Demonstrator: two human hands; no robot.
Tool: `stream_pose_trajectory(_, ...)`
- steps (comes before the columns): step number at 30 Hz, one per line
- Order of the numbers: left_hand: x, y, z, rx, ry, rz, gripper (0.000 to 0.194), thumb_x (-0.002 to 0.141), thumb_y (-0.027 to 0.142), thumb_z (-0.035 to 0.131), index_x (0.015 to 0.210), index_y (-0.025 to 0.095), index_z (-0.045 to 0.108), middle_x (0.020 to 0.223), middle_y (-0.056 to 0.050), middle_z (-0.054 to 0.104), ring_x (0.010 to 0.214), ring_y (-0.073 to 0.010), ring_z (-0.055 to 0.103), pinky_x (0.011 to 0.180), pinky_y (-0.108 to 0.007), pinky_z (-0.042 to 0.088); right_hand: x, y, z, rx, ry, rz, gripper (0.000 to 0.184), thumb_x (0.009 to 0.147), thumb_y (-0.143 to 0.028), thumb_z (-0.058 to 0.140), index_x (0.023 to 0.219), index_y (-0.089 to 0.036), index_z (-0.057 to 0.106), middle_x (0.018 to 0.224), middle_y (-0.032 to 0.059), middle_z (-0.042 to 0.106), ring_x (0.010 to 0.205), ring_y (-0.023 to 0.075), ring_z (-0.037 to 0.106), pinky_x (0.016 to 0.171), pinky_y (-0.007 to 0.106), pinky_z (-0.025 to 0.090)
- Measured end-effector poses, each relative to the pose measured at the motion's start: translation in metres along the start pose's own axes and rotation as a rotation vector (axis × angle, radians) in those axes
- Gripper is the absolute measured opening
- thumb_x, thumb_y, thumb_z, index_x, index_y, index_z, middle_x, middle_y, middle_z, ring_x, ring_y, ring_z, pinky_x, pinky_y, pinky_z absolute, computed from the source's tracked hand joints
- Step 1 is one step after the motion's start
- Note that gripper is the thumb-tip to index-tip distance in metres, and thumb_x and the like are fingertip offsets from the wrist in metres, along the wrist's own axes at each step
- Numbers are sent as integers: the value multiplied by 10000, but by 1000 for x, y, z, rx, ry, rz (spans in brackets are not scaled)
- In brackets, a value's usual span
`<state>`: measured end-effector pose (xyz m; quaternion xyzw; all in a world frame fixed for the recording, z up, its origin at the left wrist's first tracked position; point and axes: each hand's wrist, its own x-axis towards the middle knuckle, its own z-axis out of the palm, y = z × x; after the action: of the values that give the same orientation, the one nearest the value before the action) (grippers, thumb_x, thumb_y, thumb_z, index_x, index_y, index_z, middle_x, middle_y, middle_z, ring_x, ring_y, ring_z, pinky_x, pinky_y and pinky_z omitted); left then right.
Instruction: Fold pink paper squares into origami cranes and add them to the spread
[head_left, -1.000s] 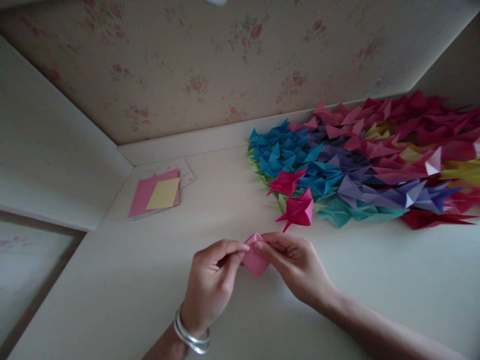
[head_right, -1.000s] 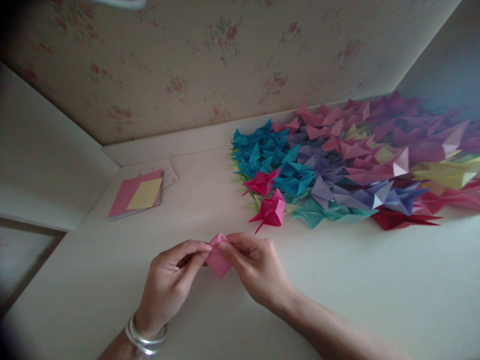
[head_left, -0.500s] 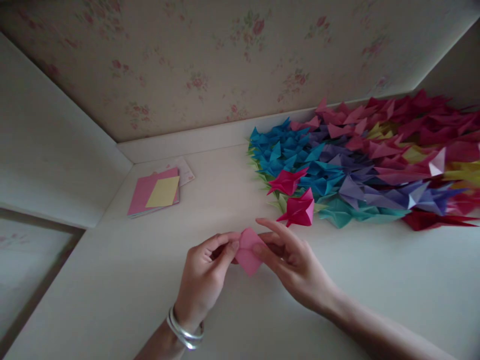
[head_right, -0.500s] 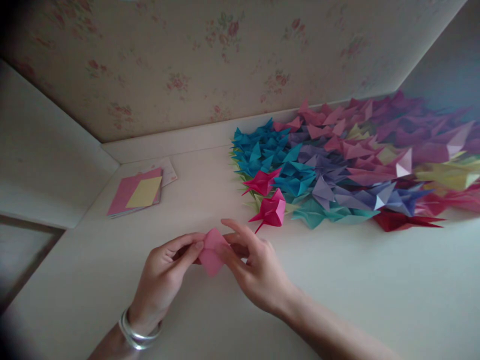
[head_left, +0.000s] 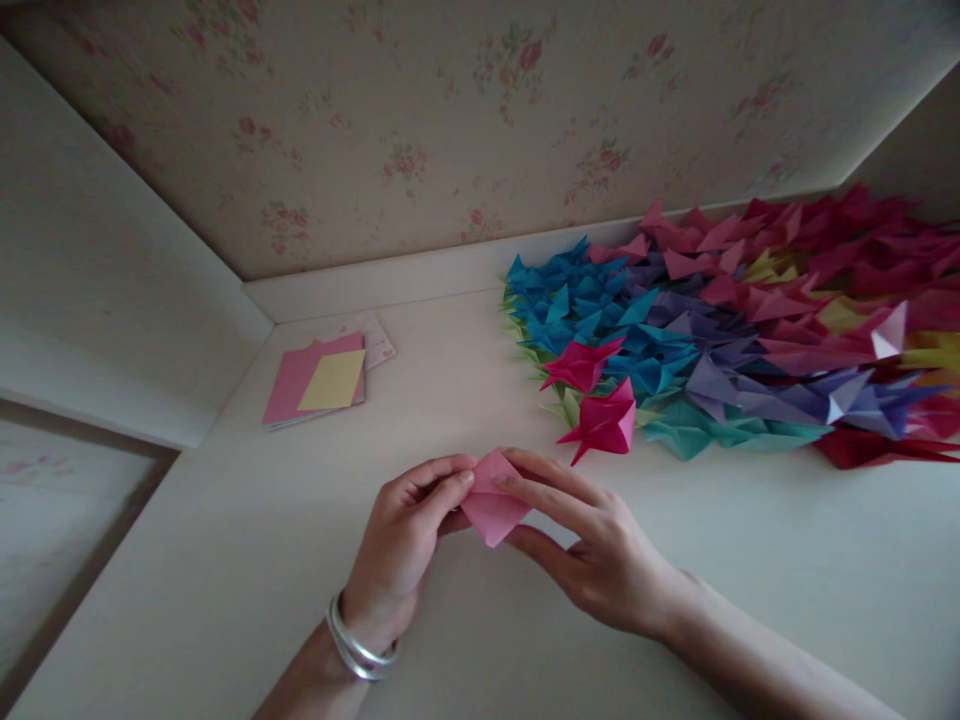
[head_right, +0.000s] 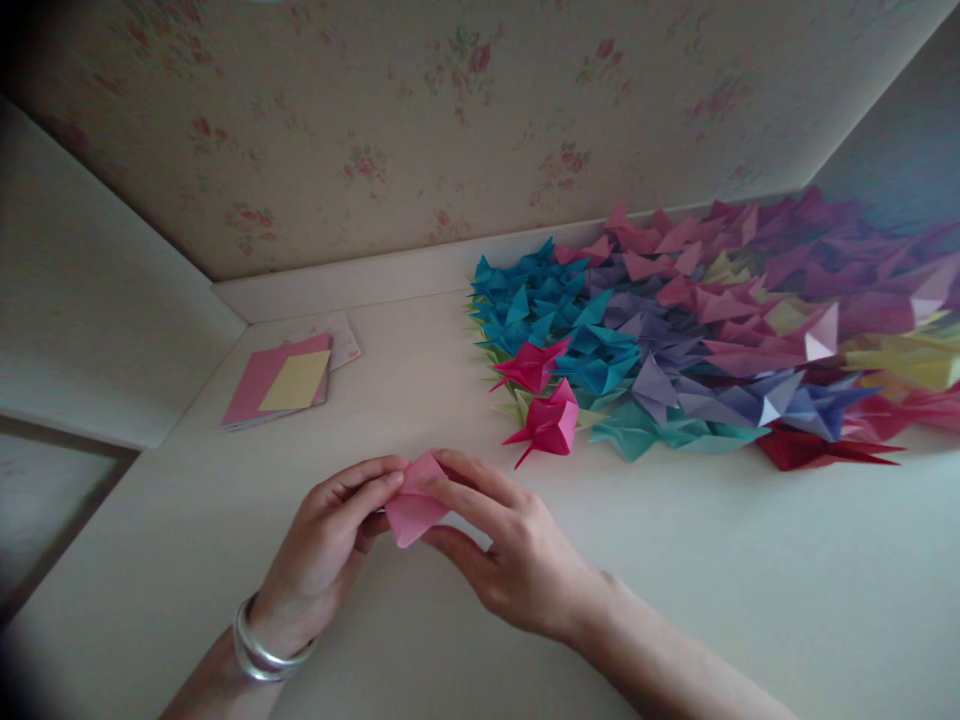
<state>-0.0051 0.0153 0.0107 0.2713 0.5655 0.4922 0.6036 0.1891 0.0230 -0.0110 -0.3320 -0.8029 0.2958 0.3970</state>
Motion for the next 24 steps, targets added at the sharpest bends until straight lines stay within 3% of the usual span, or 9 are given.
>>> stream_pose_trajectory(4,-3,1,0,90,-96,-2,187,794,312,759,938,193,780,850,-31,779,714,-137,699,612,-194,573,1,2,1,-44,142,0,285,938,-113,554,1129,-249,717,1281,117,647,1141,243,641,936,367,551)
stream_pose_trajectory(6,-6,1,0,182,-160,79,233,876,365,670,969,172,762,803,-39,755,675,-142,687,608,-221,572,2,1,-1,6,147,23,255,938,-122,567,1108,-237,718,1183,109,700,1055,238,673,889,354,558)
stream_pose_trajectory(10,-14,2,4,484,-272,319,279,941,389,575,985,149,710,686,-16,662,614,-131,623,564,-211,513,6,-5,-4,197,104,267,154,958,-213,573,924,-192,722,770,37,726,679,160,671,624,248,529)
stream_pose_trajectory(13,-15,4,5,620,-274,348,225,946,361,575,953,158,672,630,14,601,561,-109,561,508,-191,444,9,-9,-6,424,14,448,290,983,-304,532,783,-165,690,675,25,681,627,143,640,583,229,513)
stream_pose_trajectory(19,-9,8,1,366,-340,238,217,948,303,567,867,149,696,614,10,603,559,-108,556,541,-206,465,11,-12,-10,824,-103,612,287,965,-369,562,887,-152,733,791,48,737,724,142,697,686,229,579)
stream_pose_trajectory(24,-7,2,2,64,-340,68,129,840,238,678,815,131,745,568,-4,653,448,-93,569,427,-183,454,7,-7,-8,1055,-32,725,287,866,-391,701,1025,-161,766,694,53,754,633,152,727,600,233,587)
